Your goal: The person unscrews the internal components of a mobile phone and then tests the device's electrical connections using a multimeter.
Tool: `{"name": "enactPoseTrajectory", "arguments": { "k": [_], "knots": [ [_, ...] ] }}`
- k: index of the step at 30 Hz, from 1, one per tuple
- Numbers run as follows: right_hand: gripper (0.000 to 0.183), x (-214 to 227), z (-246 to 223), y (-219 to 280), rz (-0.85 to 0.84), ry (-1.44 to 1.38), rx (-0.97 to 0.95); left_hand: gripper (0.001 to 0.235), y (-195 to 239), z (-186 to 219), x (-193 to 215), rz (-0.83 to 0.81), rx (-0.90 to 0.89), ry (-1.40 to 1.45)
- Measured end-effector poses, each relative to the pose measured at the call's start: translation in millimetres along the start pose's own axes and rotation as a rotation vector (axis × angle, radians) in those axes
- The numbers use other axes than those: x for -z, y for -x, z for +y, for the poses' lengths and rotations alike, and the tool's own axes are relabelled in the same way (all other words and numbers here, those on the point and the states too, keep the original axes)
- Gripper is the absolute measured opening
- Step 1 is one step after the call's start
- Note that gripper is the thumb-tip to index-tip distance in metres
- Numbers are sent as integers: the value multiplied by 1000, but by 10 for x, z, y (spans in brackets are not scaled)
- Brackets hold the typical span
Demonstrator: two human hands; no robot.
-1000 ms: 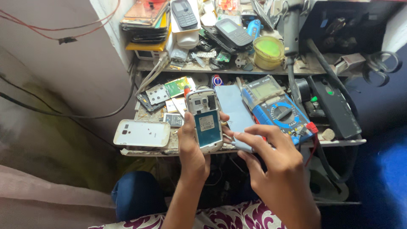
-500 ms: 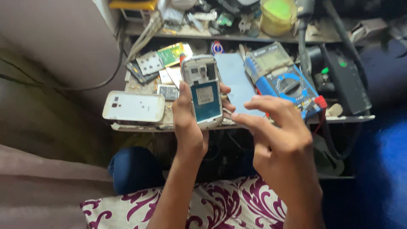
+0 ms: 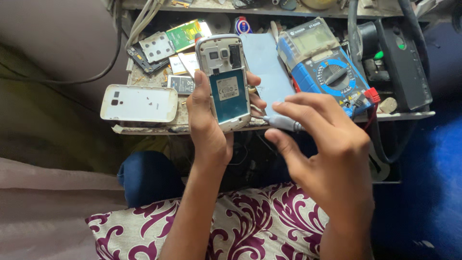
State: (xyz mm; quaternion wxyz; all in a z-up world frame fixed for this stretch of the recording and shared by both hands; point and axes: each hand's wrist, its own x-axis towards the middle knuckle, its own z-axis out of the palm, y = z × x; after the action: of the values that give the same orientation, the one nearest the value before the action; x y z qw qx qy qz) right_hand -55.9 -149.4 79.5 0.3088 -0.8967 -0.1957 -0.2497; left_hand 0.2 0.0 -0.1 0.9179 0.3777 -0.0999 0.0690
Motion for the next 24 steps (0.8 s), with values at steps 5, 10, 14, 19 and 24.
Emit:
{"name": "enactPoseTrajectory", "arguments": {
  "k": [5, 10, 14, 19, 24],
  "knots": [
    [23, -19, 38, 32, -11, -76, -107, 66, 3, 21, -8, -6, -18, -48],
    [21, 35, 37, 77, 19, -132, -132, 65, 0, 40, -2, 15, 10, 20],
    [18, 96, 52, 111, 71, -304, -236, 66, -3, 51, -2, 10, -11, -9],
    [19, 107, 53, 116, 33, -217, -212, 66, 15, 57, -8, 18, -21, -36],
    [21, 32, 9, 100, 26, -94, -104, 64, 26, 65, 8, 11, -3, 15]
  ]
}}
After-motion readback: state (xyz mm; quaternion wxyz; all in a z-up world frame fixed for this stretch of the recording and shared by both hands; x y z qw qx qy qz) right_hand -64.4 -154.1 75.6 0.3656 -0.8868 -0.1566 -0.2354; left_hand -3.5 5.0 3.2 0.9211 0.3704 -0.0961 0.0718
